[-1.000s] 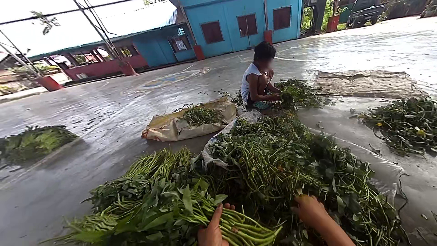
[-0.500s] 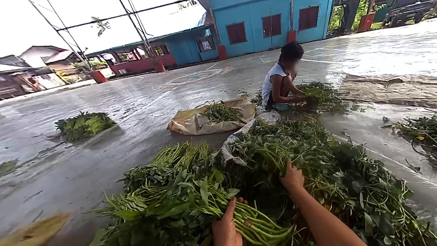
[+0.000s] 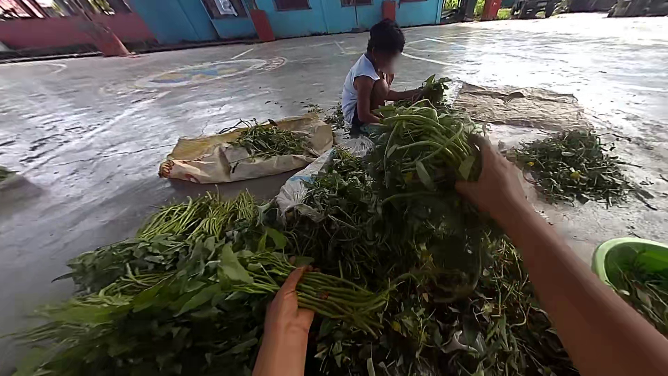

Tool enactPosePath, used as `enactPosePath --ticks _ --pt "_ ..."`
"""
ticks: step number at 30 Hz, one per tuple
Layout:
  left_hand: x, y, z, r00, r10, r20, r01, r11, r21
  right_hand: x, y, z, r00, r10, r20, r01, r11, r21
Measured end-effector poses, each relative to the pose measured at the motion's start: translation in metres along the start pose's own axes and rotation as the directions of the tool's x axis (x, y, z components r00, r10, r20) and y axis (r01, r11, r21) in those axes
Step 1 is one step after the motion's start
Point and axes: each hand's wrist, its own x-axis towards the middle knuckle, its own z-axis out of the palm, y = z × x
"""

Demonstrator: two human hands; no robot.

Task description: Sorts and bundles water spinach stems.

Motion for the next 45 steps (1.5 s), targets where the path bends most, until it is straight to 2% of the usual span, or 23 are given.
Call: enactPosePath --ticks 2,4,7,10,13,14,16,18,19,24,27,29,32,34,36,38,39,40,41,42,43,44,45 --pt "-0.004 -0.004 0.004 0.998 -0.049 0.045 0.048 0.999 0.018 -0.062 0.035 0.037 0.996 0.063 -0.056 -0.064 0.998 -0.017" --pt "-0.004 -0.011 0.008 0.995 -0.070 0.074 0.066 0.996 0.055 -0.126 0.074 0.094 0.978 0.206 -0.023 -0.207 0.978 -0.028" --pt "-0.009 -0.023 0.016 0.983 -0.113 0.145 0.099 0.990 0.101 -0.199 0.123 0.153 0.860 0.425 0.283 -0.421 0.904 -0.079" --pt "-0.013 -0.030 0.023 0.968 -0.159 0.197 0.130 0.980 0.151 -0.215 0.148 0.159 0.742 0.449 0.497 -0.492 0.869 -0.051" --pt "-0.013 -0.038 0.028 0.959 -0.186 0.212 0.142 0.969 0.204 -0.189 0.153 0.117 0.640 0.415 0.646 -0.489 0.869 -0.075" --pt "-0.012 -0.040 0.029 0.959 -0.191 0.211 0.145 0.966 0.216 -0.178 0.149 0.101 0.647 0.414 0.640 -0.482 0.873 -0.077" --pt "-0.012 -0.043 0.030 0.961 -0.189 0.202 0.143 0.964 0.225 -0.162 0.131 0.080 0.752 0.404 0.521 -0.462 0.887 -0.022" --pt "-0.013 -0.044 0.032 0.961 -0.187 0.202 0.141 0.964 0.224 -0.153 0.109 0.081 0.842 0.335 0.423 -0.415 0.903 0.110" --pt "-0.014 -0.043 0.034 0.962 -0.186 0.199 0.139 0.964 0.226 -0.150 0.100 0.088 0.848 0.312 0.428 -0.398 0.909 0.126" --pt "-0.020 -0.042 0.031 0.966 -0.170 0.195 0.132 0.972 0.194 -0.136 0.089 0.128 0.774 0.335 0.537 -0.345 0.935 -0.086" --pt "-0.017 -0.035 0.026 0.973 -0.146 0.179 0.113 0.977 0.182 -0.118 0.089 0.090 0.833 0.231 0.503 -0.350 0.924 0.156" --pt "-0.015 -0.030 0.022 0.979 -0.124 0.160 0.093 0.977 0.190 -0.104 0.087 0.046 0.892 0.208 0.401 -0.374 0.838 0.398" --pt "-0.013 -0.027 0.018 0.983 -0.114 0.143 0.085 0.977 0.196 -0.088 0.088 -0.013 0.935 0.298 0.193 -0.349 0.680 0.645" --pt "-0.013 -0.025 0.017 0.982 -0.115 0.150 0.088 0.980 0.177 -0.086 0.094 -0.030 0.917 0.349 0.193 -0.377 0.602 0.704" --pt "-0.015 -0.023 0.019 0.980 -0.116 0.159 0.090 0.983 0.161 -0.094 0.098 -0.035 0.870 0.253 0.424 -0.476 0.661 0.580" --pt "-0.018 -0.020 0.020 0.982 -0.102 0.161 0.077 0.985 0.153 -0.096 0.089 -0.031 0.663 0.110 0.741 -0.506 0.796 0.334" --pt "-0.018 -0.019 0.020 0.983 -0.093 0.157 0.070 0.986 0.151 -0.093 0.085 -0.027 0.640 0.108 0.761 -0.516 0.795 0.320" --pt "-0.016 -0.019 0.020 0.985 -0.088 0.151 0.065 0.987 0.150 -0.085 0.086 -0.026 0.724 0.162 0.670 -0.559 0.707 0.434" --pt "-0.014 -0.020 0.019 0.987 -0.082 0.138 0.061 0.987 0.152 -0.072 0.092 -0.025 0.828 0.252 0.501 -0.551 0.534 0.641" --pt "-0.014 -0.022 0.018 0.989 -0.080 0.125 0.060 0.986 0.157 -0.055 0.098 -0.028 0.879 0.331 0.343 -0.455 0.367 0.811" --pt "-0.014 -0.024 0.015 0.990 -0.081 0.113 0.062 0.985 0.160 -0.041 0.100 -0.032 0.898 0.358 0.255 -0.366 0.290 0.884" --pt "-0.014 -0.025 0.014 0.991 -0.082 0.109 0.065 0.986 0.156 -0.036 0.097 -0.030 0.910 0.353 0.218 -0.331 0.301 0.894" --pt "-0.014 -0.025 0.015 0.990 -0.082 0.111 0.065 0.986 0.152 -0.041 0.088 -0.022 0.921 0.307 0.238 -0.349 0.383 0.855"
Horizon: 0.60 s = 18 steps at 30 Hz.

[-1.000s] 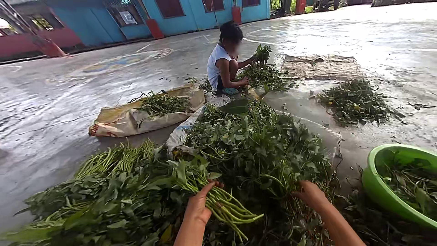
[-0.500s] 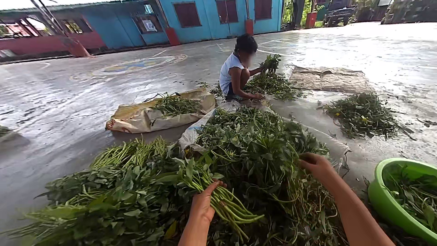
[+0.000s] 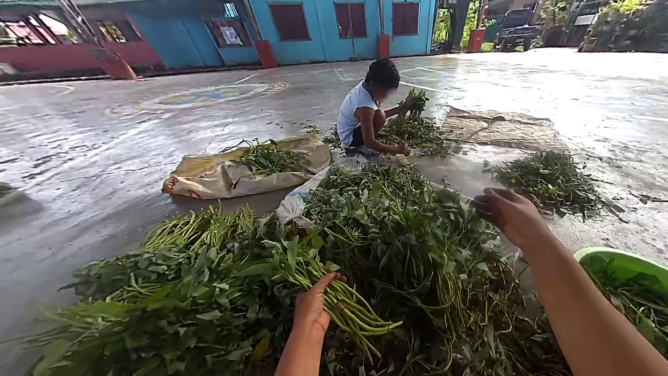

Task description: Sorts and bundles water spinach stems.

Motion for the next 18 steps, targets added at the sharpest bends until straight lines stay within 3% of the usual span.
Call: enactPosePath --ticks 2,3,5,7,10,13,16,18 --pt "0.001 0.001 0.004 1.000 0.000 0.006 0.000 1.000 -0.004 -0.028 0.034 0.032 0.966 0.132 0.223 -0.042 0.930 -0.366" --pt "0.001 0.001 0.006 1.000 -0.003 0.007 0.003 1.000 0.000 -0.043 0.060 0.048 0.907 0.273 0.321 -0.035 0.809 -0.587" --pt "-0.001 0.000 0.009 1.000 -0.007 0.008 0.006 1.000 0.013 -0.064 0.120 0.074 0.822 0.472 0.319 0.067 0.476 -0.877" --pt "-0.002 -0.002 0.009 1.000 -0.004 0.012 0.004 1.000 0.027 -0.075 0.173 0.090 0.828 0.515 0.223 0.093 0.266 -0.959" --pt "-0.003 -0.002 0.004 1.000 0.001 0.006 -0.001 1.000 0.018 -0.076 0.207 0.103 0.875 0.451 0.174 0.084 0.212 -0.974" --pt "0.002 0.005 0.000 0.999 0.039 0.007 -0.039 0.999 0.038 -0.069 0.188 0.112 0.853 0.448 0.267 0.166 0.252 -0.953" --pt "0.003 0.001 -0.002 0.998 0.057 0.009 -0.057 0.996 0.067 -0.068 0.201 0.102 0.799 0.553 0.236 0.188 0.143 -0.972" --pt "0.001 0.001 0.003 0.998 0.056 0.014 -0.056 0.997 0.045 -0.069 0.217 0.100 0.816 0.548 0.184 0.166 0.082 -0.983"
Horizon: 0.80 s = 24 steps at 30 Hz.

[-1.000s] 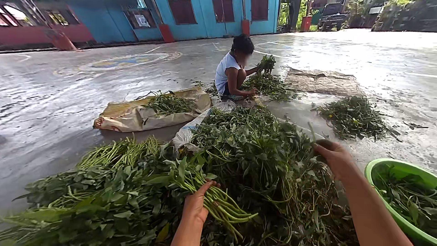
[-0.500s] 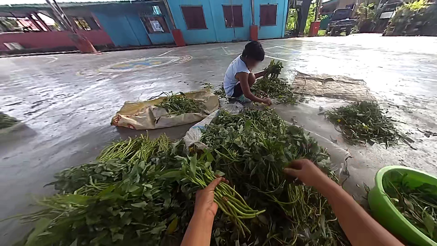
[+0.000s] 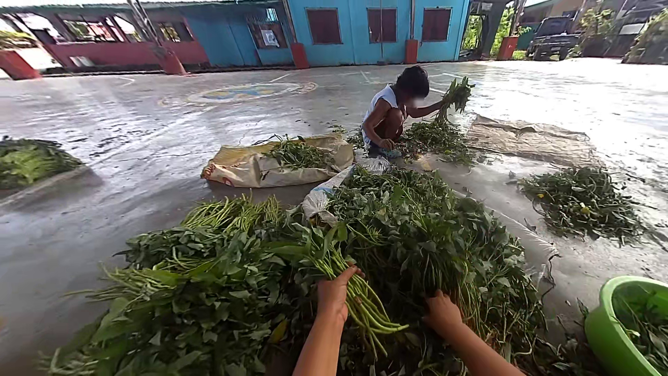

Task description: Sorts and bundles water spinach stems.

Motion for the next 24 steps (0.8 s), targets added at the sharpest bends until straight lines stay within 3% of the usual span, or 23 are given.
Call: enactPosePath --ticks 3,7,10,12,14,16,19,22,24 --pt "-0.005 0.003 -0.002 1.000 0.007 0.010 -0.007 1.000 -0.026 -0.003 -0.002 -0.005 0.997 -0.028 -0.072 0.035 0.995 0.094" --pt "0.002 0.009 -0.012 0.999 0.037 -0.001 -0.037 0.999 -0.012 -0.030 0.023 -0.077 0.939 -0.124 -0.321 0.255 0.877 0.407" --pt "0.001 0.007 -0.011 0.999 0.031 -0.019 -0.031 0.999 0.011 -0.050 0.044 -0.110 0.906 -0.012 -0.422 0.215 0.873 0.437" --pt "-0.001 0.008 -0.004 1.000 0.027 -0.011 -0.026 1.000 0.008 -0.062 0.036 -0.113 0.895 -0.047 -0.443 0.262 0.860 0.438" --pt "-0.003 0.007 0.000 1.000 0.023 0.008 -0.023 1.000 0.010 -0.064 0.017 -0.090 0.932 -0.193 -0.308 0.317 0.845 0.430" --pt "-0.003 0.006 0.002 1.000 0.020 0.020 -0.020 1.000 0.023 -0.053 -0.006 -0.052 0.957 -0.261 -0.124 0.288 0.899 0.329" --pt "-0.004 0.004 0.005 0.999 0.025 0.024 -0.025 0.999 0.030 -0.021 -0.028 -0.008 0.986 -0.137 -0.097 0.147 0.983 0.107" --pt "-0.003 0.001 0.000 1.000 -0.001 0.009 0.000 1.000 0.026 -0.007 -0.037 -0.010 0.999 -0.007 -0.033 0.007 1.000 -0.010" --pt "0.001 0.005 -0.004 1.000 0.001 0.005 -0.002 0.999 0.033 -0.009 -0.034 -0.040 0.995 -0.099 -0.010 0.099 0.989 0.113"
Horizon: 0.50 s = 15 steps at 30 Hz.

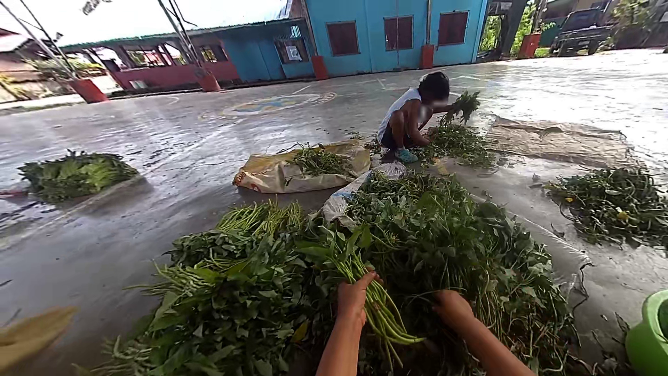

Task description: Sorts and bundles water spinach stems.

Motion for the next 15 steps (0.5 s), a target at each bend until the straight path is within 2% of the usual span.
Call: enactPosePath --ticks 2,4,5,7,8,10,13,15 --pt "0.004 0.006 -0.005 1.000 0.011 0.000 -0.011 1.000 0.009 -0.005 0.018 -0.038 0.988 -0.116 -0.104 0.143 0.938 0.315" --pt "0.004 0.005 -0.010 1.000 0.008 -0.004 -0.008 1.000 0.027 -0.012 0.049 -0.065 0.972 -0.010 -0.237 0.157 0.773 0.614" --pt "0.003 0.003 -0.013 1.000 0.001 -0.005 -0.001 0.999 0.036 -0.018 0.063 -0.071 0.960 0.077 -0.268 0.134 0.715 0.686" --pt "0.003 0.002 -0.010 1.000 0.002 0.013 -0.002 0.999 0.038 -0.036 0.072 -0.080 0.952 0.112 -0.285 0.175 0.564 0.807" --pt "0.004 0.003 -0.006 1.000 0.004 0.031 -0.005 0.999 0.033 -0.042 0.070 -0.082 0.950 0.101 -0.295 0.212 0.483 0.850" --pt "0.000 0.000 -0.002 0.999 -0.009 0.050 0.007 0.999 0.032 -0.043 0.071 -0.070 0.931 0.141 -0.337 0.246 0.438 0.865" --pt "-0.007 -0.001 0.007 0.993 0.005 0.115 -0.010 0.999 0.038 -0.046 0.053 -0.049 0.883 0.152 -0.444 0.340 0.443 0.829" --pt "-0.015 -0.003 0.012 0.987 0.007 0.160 -0.016 0.998 0.056 -0.056 0.028 -0.029 0.853 0.131 -0.505 0.377 0.513 0.771"
